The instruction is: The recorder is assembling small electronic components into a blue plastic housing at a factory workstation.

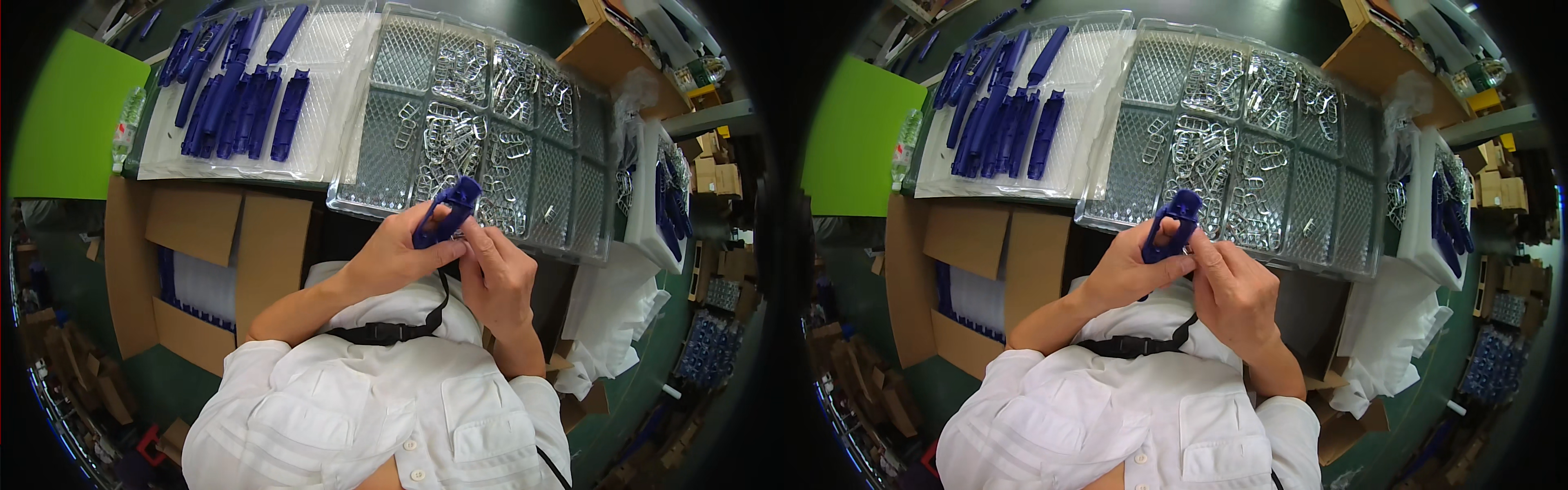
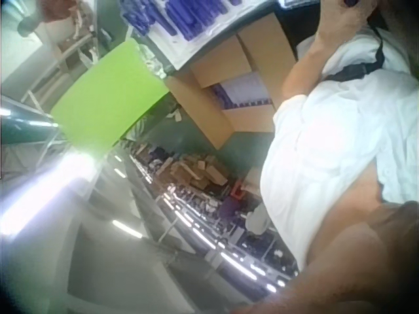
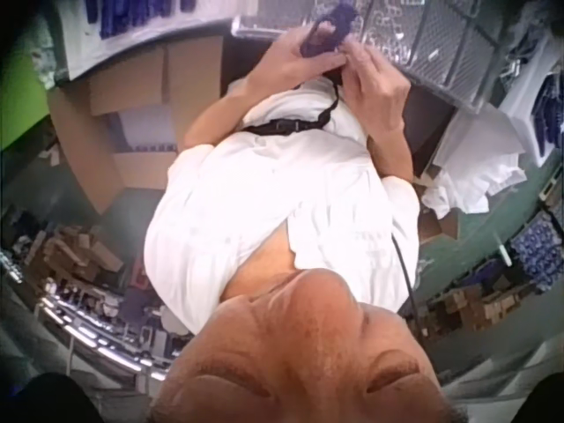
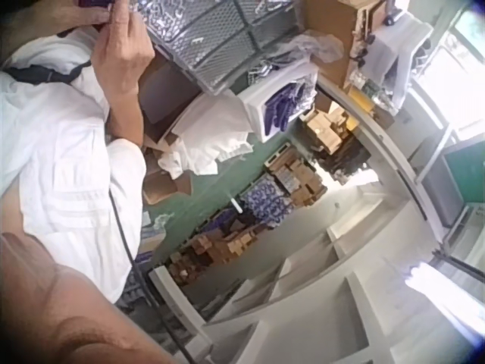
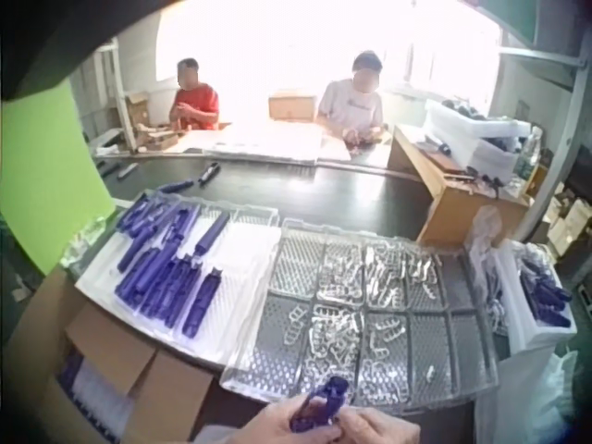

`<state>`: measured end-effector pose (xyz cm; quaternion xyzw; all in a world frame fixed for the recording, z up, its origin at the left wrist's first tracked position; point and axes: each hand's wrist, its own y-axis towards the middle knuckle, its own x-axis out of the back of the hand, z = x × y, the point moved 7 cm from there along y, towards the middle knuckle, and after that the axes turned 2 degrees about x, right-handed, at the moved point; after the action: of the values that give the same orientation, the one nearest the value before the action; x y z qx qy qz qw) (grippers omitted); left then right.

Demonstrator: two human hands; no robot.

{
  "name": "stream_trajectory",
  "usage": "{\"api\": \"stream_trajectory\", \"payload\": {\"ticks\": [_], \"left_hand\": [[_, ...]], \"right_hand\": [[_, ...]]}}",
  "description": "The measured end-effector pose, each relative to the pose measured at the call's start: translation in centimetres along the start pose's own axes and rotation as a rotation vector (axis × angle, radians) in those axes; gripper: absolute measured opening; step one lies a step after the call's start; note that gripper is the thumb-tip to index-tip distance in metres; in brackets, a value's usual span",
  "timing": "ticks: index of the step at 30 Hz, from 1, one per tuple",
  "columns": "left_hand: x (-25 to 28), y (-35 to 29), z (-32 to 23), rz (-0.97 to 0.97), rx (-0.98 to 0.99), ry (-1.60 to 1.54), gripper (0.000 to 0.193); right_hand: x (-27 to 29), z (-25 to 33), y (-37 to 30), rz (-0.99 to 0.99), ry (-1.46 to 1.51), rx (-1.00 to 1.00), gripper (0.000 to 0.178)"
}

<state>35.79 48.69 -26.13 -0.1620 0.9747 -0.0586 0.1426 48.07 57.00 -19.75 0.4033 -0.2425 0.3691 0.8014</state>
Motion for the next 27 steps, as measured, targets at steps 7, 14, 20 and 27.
{"api": "stream_trajectory", "payload": {"ticks": [7, 14, 20, 27], "left_hand": [[-0.8, -0.5, 3.1, 0.179, 0.086, -0.436, 0.046], [-0.2, -1.8, 5.4, 0.075, 0.194, -0.456, 0.057], [0.2, -2.8, 3.8, 0.070, 0.196, -0.370, 0.055], [0.0, -2.4, 2.9, 0.045, 0.101, -0.227, 0.042]], "right_hand": [[1.2, -3.6, -2.6, -0.141, 0.194, -0.418, 0.022], [2.7, -5.8, -1.9, -0.224, 0.543, -0.351, 0.010], [3.2, -4.2, -0.2, -0.212, 0.642, -0.443, 0.024], [2.1, -1.0, 2.9, -0.091, 0.438, -0.223, 0.020]]}}
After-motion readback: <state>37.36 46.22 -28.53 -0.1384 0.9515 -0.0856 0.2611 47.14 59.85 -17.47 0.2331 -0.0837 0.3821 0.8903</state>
